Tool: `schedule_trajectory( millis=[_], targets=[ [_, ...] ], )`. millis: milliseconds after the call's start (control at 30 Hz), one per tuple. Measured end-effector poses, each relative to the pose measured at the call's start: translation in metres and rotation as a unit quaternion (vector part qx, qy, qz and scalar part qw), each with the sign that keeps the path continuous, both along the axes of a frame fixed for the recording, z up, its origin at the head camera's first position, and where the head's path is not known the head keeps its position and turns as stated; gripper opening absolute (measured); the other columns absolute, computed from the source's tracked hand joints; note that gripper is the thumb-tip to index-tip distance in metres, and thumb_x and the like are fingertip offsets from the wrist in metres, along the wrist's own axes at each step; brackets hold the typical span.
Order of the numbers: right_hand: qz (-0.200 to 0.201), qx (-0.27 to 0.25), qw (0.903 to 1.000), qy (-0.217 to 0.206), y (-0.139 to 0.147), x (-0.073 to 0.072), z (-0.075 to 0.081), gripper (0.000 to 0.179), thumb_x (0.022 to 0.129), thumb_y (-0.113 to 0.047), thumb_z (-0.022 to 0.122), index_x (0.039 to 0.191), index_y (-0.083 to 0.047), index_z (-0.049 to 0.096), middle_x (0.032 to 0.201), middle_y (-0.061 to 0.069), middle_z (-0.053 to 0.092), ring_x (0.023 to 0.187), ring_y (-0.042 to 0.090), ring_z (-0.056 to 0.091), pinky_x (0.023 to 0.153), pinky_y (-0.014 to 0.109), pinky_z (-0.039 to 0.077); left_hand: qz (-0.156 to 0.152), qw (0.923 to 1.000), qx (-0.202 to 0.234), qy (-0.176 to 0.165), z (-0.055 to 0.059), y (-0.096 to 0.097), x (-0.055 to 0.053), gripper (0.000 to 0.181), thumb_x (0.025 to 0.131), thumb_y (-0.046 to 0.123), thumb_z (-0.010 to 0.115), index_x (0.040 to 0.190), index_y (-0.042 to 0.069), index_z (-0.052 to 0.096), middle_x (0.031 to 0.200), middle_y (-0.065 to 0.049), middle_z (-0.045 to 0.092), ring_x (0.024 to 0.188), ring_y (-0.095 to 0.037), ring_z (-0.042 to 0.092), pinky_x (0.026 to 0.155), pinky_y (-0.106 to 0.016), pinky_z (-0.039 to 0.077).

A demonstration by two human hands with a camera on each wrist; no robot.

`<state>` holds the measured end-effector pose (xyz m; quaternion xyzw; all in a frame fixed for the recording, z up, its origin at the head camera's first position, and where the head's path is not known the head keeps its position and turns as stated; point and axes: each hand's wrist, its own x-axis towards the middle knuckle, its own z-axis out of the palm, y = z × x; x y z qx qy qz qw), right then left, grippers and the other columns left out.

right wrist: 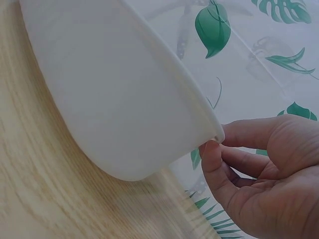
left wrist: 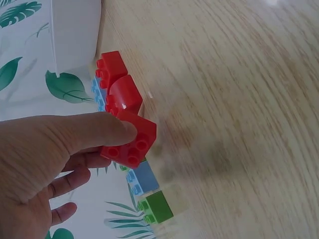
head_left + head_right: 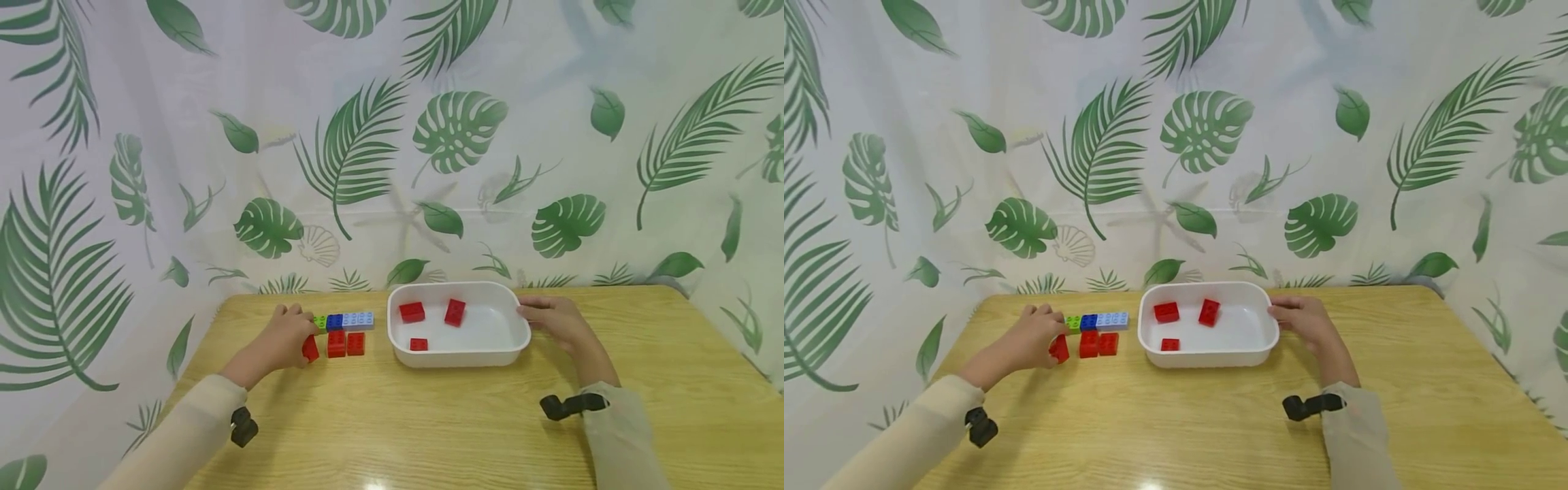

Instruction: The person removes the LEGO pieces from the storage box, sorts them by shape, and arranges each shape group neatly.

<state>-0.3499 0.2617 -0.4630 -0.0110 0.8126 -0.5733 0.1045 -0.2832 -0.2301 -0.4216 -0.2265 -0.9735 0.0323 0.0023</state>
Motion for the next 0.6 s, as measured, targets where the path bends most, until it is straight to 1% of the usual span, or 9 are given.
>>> schedule_trajectory(
  millis=[100, 200, 433, 600],
  targets=[
    [0.002, -0.012, 0.9999, 0.007, 0.0, 0.0, 0.0, 0.055, 0.101, -0.019, 0.063, 0.143, 0.014, 0.048, 0.132, 0.014, 0.066, 0.091, -0.004, 0.064, 0.083, 0.019, 0.057, 0.008, 0.9999, 0.004, -0.011, -0.005, 0.001, -0.004, 0.038, 0.07, 0.016, 0.093, 0.104, 0.008, 0.078, 0.101, -0.005, 0.069, 0.091, -0.023, 0.048, 0.086, -0.047, 0.037],
    [0.001, -0.018, 0.9998, 0.008, 0.0, 0.001, 0.0, 0.055, 0.101, -0.019, 0.064, 0.142, 0.014, 0.048, 0.128, 0.01, 0.067, 0.09, -0.004, 0.065, 0.083, 0.019, 0.057, 0.012, 0.9997, 0.01, -0.017, -0.006, 0.003, -0.005, 0.037, 0.071, 0.015, 0.092, 0.105, 0.007, 0.078, 0.1, -0.005, 0.068, 0.091, -0.024, 0.047, 0.087, -0.048, 0.037],
    [-0.001, -0.011, 0.9999, 0.012, -0.002, 0.003, 0.001, 0.055, 0.101, -0.019, 0.063, 0.142, 0.015, 0.048, 0.137, 0.021, 0.061, 0.091, -0.004, 0.064, 0.083, 0.019, 0.057, 0.026, 0.9989, 0.029, -0.028, -0.009, 0.007, -0.007, 0.039, 0.075, 0.02, 0.09, 0.11, 0.009, 0.078, 0.106, -0.008, 0.07, 0.098, -0.027, 0.052, 0.092, -0.053, 0.041],
    [-0.004, -0.005, 0.9999, 0.008, 0.0, 0.003, 0.001, 0.055, 0.101, -0.021, 0.064, 0.142, 0.013, 0.049, 0.136, 0.019, 0.062, 0.091, -0.004, 0.063, 0.084, 0.02, 0.057, 0.029, 0.9979, 0.048, -0.034, -0.013, 0.006, -0.008, 0.037, 0.073, 0.02, 0.091, 0.107, 0.01, 0.079, 0.107, -0.007, 0.07, 0.098, -0.029, 0.053, 0.093, -0.056, 0.042]
  ],
)
